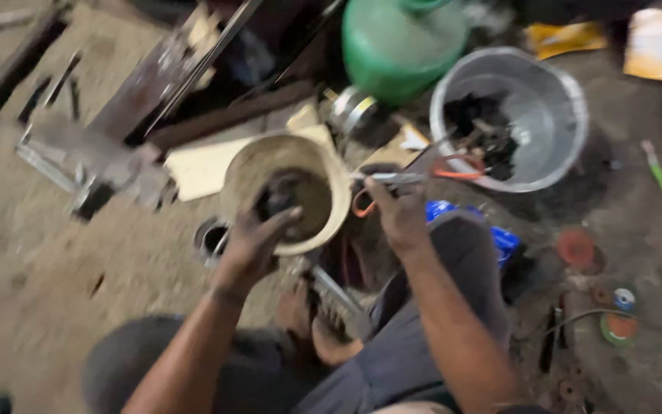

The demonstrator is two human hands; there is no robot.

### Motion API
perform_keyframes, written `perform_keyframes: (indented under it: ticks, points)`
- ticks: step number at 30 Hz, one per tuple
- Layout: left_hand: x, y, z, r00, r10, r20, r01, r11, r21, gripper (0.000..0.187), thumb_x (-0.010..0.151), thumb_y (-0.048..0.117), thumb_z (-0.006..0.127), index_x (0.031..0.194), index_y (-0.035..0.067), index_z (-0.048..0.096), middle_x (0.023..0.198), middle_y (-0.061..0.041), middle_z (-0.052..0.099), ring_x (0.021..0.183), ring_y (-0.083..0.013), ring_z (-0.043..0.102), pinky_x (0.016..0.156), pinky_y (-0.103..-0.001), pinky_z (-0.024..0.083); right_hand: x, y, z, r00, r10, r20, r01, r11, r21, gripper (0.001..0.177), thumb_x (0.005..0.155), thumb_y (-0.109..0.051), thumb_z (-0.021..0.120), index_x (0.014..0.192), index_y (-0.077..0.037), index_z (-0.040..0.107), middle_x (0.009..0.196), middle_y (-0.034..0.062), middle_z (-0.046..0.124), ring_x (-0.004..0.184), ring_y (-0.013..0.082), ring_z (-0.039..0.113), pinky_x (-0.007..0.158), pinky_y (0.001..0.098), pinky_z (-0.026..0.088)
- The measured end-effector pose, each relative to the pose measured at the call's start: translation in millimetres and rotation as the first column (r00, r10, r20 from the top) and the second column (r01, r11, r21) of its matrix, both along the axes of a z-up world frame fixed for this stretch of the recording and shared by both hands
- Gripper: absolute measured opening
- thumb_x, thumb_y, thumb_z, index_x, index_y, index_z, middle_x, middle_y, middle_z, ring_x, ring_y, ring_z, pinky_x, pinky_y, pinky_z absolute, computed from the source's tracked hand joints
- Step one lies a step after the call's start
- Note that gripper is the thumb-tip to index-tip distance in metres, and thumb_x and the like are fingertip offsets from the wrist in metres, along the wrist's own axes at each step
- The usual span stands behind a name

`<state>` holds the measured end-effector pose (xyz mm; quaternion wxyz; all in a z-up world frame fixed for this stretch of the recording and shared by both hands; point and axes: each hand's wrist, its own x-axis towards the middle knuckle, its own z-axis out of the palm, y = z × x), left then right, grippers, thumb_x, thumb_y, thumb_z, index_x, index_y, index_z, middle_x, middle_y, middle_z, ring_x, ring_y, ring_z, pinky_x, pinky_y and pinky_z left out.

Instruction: The person sits on the floor and cleans a dark mechanical part using a brush and a pair of scissors. They repeatedly dip the part into a bucket of liquid and scrub it, occasionally switching between the brush and scissors to remove debris.

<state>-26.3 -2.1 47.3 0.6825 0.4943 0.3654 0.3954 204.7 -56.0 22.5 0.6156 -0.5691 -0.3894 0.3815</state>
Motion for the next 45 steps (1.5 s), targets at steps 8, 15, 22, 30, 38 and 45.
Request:
perform_keyframes:
  ticks: [8,15,22,30,38,45]
  points:
    - [-2.0,-0.4,-11.4,0.958,-0.21,0.195,0.227,0.971,-0.07,0.073,0.086,0.003,0.078,0.151,0.001,0.044,0.11,-0.004,0.066,0.093,-0.0124,0.065,0.073,-0.028,0.058,-37.1,-39.3,51.1,0.982,0.165,0.093,-0.181,0.964,0.194,0.016,0.101,0.005,0.062,0.117,0.003,0.064,0.11,0.0127,0.073,0.103,0.0168,0.071,0.096,0.0314,0.059]
    - [-0.3,-3.9,6.7,0.92,-0.314,0.237,0.313,0.949,0.043,0.06,0.091,-0.003,0.072,0.148,-0.002,0.052,0.116,-0.005,0.066,0.101,-0.0097,0.064,0.086,-0.026,0.057,-48.1,-46.8,53.2,0.985,0.144,0.096,-0.159,0.97,0.183,0.016,0.101,0.003,0.064,0.117,0.002,0.065,0.115,0.0105,0.072,0.104,0.0148,0.069,0.096,0.0292,0.056]
    - [6.9,-3.1,6.5,0.968,-0.246,0.06,0.241,0.968,0.074,0.059,0.09,0.0,0.073,0.145,0.0,0.051,0.12,-0.003,0.066,0.102,-0.007,0.062,0.085,-0.025,0.057,-47.9,-45.1,45.3,0.985,0.139,0.102,-0.153,0.978,0.144,0.014,0.102,-0.001,0.068,0.116,0.001,0.069,0.114,0.0079,0.072,0.102,0.0138,0.068,0.095,0.0295,0.056]
    - [12.9,-6.3,-4.4,0.99,-0.138,0.022,0.12,0.918,0.377,0.065,0.089,0.004,0.073,0.148,-0.003,0.046,0.131,-0.007,0.061,0.121,-0.0156,0.057,0.108,-0.031,0.048,-35.8,-39.3,31.3,0.969,0.053,0.24,-0.057,0.998,0.012,0.017,0.101,-0.009,0.071,0.115,-0.001,0.072,0.103,0.0065,0.072,0.089,0.0119,0.065,0.083,0.0276,0.053]
    - [17.9,-5.9,2.1,0.984,-0.08,-0.158,0.126,0.945,0.301,0.051,0.086,0.009,0.08,0.13,-0.001,0.057,0.111,-0.008,0.068,0.103,-0.0134,0.063,0.091,-0.03,0.054,-12.9,-35.2,28.7,0.761,-0.037,0.648,0.036,0.999,0.014,0.011,0.094,-0.01,0.077,0.101,-0.003,0.074,0.094,0.0042,0.076,0.086,0.0128,0.071,0.085,0.0315,0.056]
    - [24.4,-0.1,3.4,0.985,-0.089,-0.147,0.102,0.991,0.088,0.045,0.084,0.012,0.083,0.119,0.001,0.056,0.093,-0.001,0.064,0.082,-0.0075,0.059,0.068,-0.026,0.054,-29.1,-29.1,25.2,0.961,0.056,0.269,-0.091,0.988,0.121,0.014,0.096,-0.003,0.07,0.109,-0.003,0.073,0.106,0.0059,0.076,0.1,0.0129,0.07,0.092,0.0293,0.055]
